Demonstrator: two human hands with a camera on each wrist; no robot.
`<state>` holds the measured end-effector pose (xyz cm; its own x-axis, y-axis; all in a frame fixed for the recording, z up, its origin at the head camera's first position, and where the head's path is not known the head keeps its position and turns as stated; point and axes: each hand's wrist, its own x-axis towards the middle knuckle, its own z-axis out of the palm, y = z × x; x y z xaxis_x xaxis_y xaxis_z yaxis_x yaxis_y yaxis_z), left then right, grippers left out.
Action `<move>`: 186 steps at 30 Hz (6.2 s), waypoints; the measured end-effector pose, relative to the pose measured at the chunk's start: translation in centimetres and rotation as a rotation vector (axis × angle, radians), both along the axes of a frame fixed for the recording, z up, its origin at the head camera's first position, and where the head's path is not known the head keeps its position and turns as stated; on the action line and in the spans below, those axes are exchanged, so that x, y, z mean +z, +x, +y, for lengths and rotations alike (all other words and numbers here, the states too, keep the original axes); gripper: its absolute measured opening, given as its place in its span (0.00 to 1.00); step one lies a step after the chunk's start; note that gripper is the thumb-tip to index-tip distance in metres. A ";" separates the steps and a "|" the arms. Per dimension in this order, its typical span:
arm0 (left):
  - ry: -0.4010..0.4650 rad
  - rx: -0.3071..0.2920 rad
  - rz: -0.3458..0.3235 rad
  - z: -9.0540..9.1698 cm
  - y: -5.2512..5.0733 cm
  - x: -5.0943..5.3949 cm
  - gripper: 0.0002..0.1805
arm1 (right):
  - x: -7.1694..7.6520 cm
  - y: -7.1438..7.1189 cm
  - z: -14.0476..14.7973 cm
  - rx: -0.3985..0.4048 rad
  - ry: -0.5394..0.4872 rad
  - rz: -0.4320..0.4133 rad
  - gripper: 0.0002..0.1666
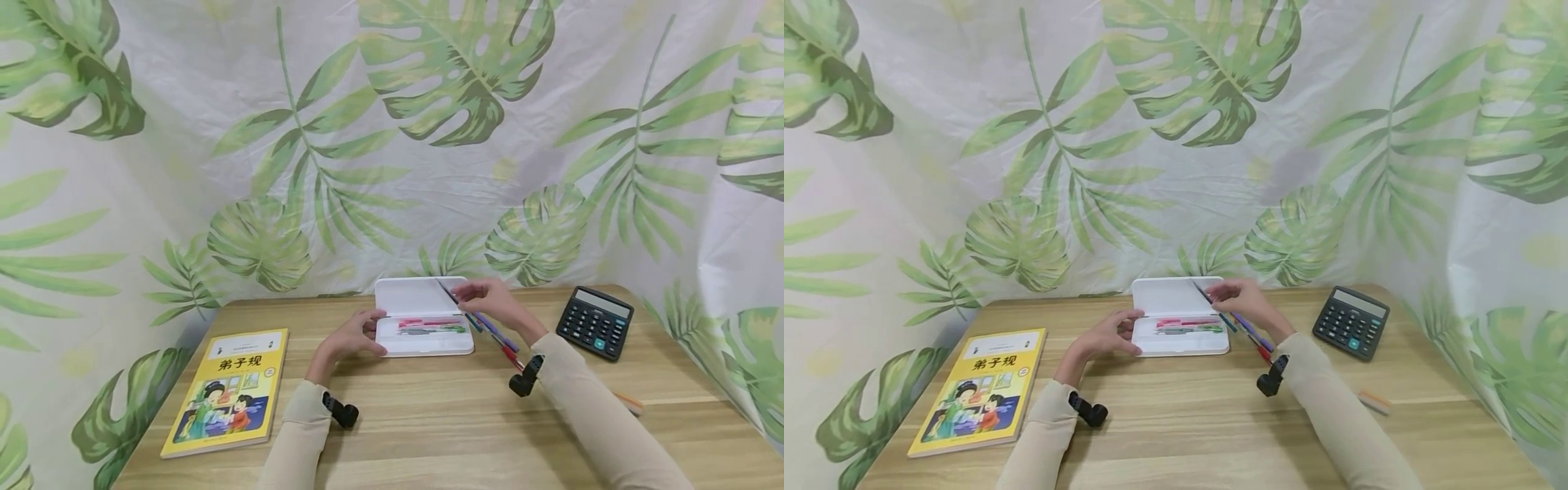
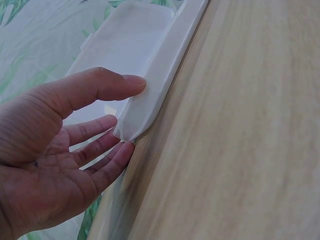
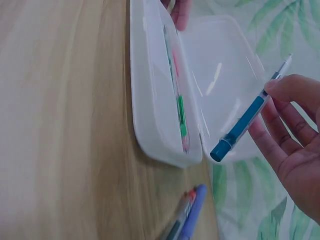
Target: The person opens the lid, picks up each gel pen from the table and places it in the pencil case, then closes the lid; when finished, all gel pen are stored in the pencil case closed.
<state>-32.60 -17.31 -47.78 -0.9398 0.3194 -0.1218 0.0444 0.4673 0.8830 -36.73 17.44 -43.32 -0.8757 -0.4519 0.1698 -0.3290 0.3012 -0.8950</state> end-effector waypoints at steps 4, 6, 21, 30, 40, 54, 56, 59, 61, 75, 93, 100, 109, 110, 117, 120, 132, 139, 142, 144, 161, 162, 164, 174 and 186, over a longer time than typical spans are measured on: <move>0.019 -0.014 0.003 0.0 -0.1 -0.1 0.49 | 0.2 -0.3 -1.8 0.036 0.043 -0.001 0.20; 0.024 -0.016 0.003 0.0 0.0 -0.1 0.49 | 0.3 -0.4 -2.7 0.051 0.056 -0.002 0.19; 0.022 -0.016 0.001 0.1 0.2 0.0 0.48 | -1.6 -1.9 -6.5 0.170 0.248 0.059 0.14; 0.013 -0.005 0.011 0.0 0.3 0.0 0.48 | -1.3 -1.4 -6.6 0.177 0.234 0.052 0.15; 0.017 -0.004 0.007 0.0 0.1 -0.1 0.48 | 0.0 -1.0 -3.8 0.166 0.136 0.065 0.17; 0.011 -0.013 0.008 -0.3 0.0 -0.3 0.49 | -0.5 -0.1 2.8 0.102 0.155 0.061 0.16; 0.010 -0.014 0.009 -0.3 -0.1 -0.3 0.49 | -0.7 0.1 3.7 0.090 0.169 0.054 0.16; 0.005 -0.021 0.010 -0.2 -0.2 -0.4 0.49 | -1.0 0.2 5.0 0.065 0.193 0.038 0.16; 0.005 -0.023 0.010 -0.2 -0.3 -0.4 0.49 | -1.2 0.3 5.8 0.043 0.211 0.033 0.17; 0.015 -0.029 0.011 -0.2 -0.5 -0.6 0.49 | -3.2 0.2 7.8 -0.007 0.252 -0.020 0.18; 0.029 -0.014 -0.009 0.1 0.1 0.0 0.49 | -3.5 -0.5 6.2 -0.028 0.298 -0.032 0.19; 0.017 -0.015 -0.007 0.3 0.1 0.1 0.49 | -4.3 -1.3 6.3 -0.047 0.316 -0.009 0.18; 0.038 -0.034 -0.007 0.1 0.1 0.4 0.50 | -4.2 -1.3 6.4 -0.042 0.304 0.017 0.17; 0.037 -0.034 -0.004 0.1 0.2 0.4 0.50 | -4.1 -1.2 6.5 -0.042 0.303 0.015 0.17; -0.016 -0.014 0.004 0.2 0.4 0.5 0.51 | -3.5 -0.3 6.8 -0.043 0.282 -0.001 0.17; -0.014 -0.011 -0.001 0.1 0.6 0.4 0.51 | -3.4 0.2 6.9 -0.048 0.254 -0.012 0.18; -0.004 -0.027 0.003 0.0 0.5 0.6 0.51 | -1.2 1.3 3.8 -0.013 0.123 -0.045 0.19; -0.027 -0.043 0.025 -0.1 0.3 0.4 0.51 | -0.3 1.3 -0.1 0.050 0.088 -0.031 0.17; -0.032 -0.039 0.027 -0.1 0.3 0.4 0.51 | -0.4 1.2 -1.7 0.075 0.077 -0.026 0.17; -0.035 -0.038 0.030 -0.1 0.3 0.4 0.51 | -0.7 1.1 -2.6 0.091 0.074 -0.026 0.16; 0.012 -0.048 0.038 -0.1 0.3 0.3 0.51 | -1.6 -0.6 -6.0 0.199 0.226 0.106 0.12; 0.008 -0.047 0.039 -0.2 0.3 0.3 0.51 | -1.6 -0.7 -6.1 0.198 0.238 0.109 0.12; 0.003 -0.049 0.040 -0.2 0.3 0.3 0.51 | -1.7 -0.9 -6.2 0.201 0.264 0.123 0.12; 0.013 -0.047 0.028 -0.1 0.4 0.4 0.51 | -1.0 -0.4 -6.4 0.240 0.318 0.145 0.11; 0.016 -0.035 0.009 -0.1 0.4 0.3 0.51 | -1.6 -0.9 -6.8 0.148 0.345 0.143 0.09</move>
<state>-32.19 -17.42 -47.50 -0.9288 0.3543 -0.1084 0.0682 0.4509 0.8900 -37.63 10.68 -44.95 -0.7754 -0.6233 0.1011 -0.5052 0.5163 -0.6916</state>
